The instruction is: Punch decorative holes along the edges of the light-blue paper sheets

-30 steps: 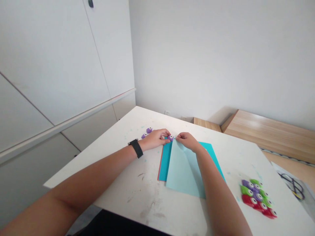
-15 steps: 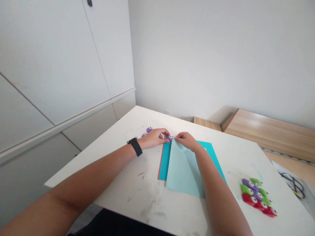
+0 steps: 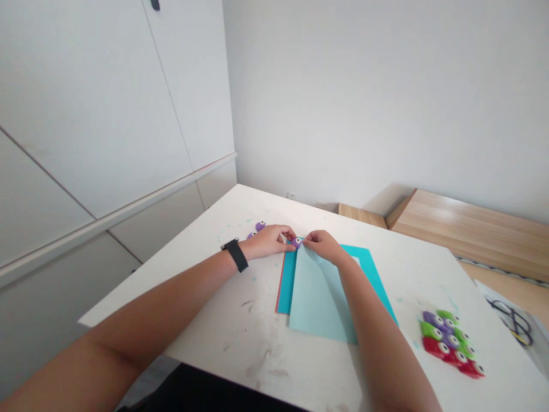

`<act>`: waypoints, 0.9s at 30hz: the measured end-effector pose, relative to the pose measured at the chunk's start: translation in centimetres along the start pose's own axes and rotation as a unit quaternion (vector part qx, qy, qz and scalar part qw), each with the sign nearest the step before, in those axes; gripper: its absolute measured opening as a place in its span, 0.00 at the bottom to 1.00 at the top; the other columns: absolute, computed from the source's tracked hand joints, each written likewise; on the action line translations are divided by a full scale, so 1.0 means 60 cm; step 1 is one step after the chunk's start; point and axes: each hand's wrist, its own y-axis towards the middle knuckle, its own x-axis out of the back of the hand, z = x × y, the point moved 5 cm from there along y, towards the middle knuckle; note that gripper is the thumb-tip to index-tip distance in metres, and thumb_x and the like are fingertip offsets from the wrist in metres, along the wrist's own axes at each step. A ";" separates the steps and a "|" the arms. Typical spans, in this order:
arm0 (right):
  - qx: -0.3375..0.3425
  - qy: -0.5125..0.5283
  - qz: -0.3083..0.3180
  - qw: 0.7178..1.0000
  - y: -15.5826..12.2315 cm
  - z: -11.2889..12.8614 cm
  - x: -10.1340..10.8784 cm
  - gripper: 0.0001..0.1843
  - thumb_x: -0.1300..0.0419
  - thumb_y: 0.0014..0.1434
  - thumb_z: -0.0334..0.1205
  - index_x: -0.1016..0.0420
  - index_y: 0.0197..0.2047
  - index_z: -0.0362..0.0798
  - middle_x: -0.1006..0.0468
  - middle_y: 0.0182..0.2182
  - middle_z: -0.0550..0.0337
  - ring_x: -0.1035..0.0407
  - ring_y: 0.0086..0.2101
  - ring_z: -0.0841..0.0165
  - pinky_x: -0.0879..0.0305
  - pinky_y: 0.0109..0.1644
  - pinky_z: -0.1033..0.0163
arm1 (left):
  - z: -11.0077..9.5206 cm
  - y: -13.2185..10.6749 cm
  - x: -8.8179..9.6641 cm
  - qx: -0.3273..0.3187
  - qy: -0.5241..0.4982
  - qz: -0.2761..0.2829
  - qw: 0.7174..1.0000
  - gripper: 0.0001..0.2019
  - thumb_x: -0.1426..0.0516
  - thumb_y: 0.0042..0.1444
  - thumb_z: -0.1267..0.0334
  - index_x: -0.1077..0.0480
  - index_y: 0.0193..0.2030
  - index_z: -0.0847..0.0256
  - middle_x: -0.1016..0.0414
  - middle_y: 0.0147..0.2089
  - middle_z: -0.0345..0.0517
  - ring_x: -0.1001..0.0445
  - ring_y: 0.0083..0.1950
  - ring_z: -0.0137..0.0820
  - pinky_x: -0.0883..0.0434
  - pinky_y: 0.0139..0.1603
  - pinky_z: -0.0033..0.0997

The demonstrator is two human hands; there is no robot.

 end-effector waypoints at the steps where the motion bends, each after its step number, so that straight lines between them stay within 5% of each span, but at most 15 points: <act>1: -0.001 -0.011 0.001 1.000 0.001 0.002 -0.002 0.14 0.41 0.58 0.45 0.21 0.32 0.43 0.27 0.23 0.61 0.36 0.26 0.72 0.47 0.28 0.68 | 0.000 0.000 -0.002 0.002 0.004 0.001 1.000 0.23 0.37 0.50 0.46 0.26 0.49 0.56 0.21 0.36 0.42 0.25 0.33 0.31 0.35 0.33 0.26; 10: 0.010 -0.110 0.002 0.994 -0.005 0.014 0.004 0.09 0.39 0.59 0.39 0.19 0.38 0.46 0.19 0.36 0.56 0.29 0.34 0.68 0.41 0.38 0.67 | -0.008 -0.003 -0.001 -0.036 0.083 -0.004 0.996 0.20 0.36 0.50 0.47 0.24 0.46 0.56 0.22 0.36 0.41 0.26 0.33 0.30 0.38 0.32 0.26; 27: -0.004 -0.148 -0.015 0.989 -0.005 0.009 -0.001 0.07 0.40 0.61 0.39 0.22 0.38 0.46 0.19 0.37 0.56 0.28 0.38 0.66 0.40 0.42 0.65 | 0.007 0.004 -0.012 -0.013 0.056 -0.022 0.998 0.22 0.36 0.50 0.45 0.25 0.47 0.56 0.21 0.38 0.42 0.26 0.34 0.31 0.37 0.33 0.27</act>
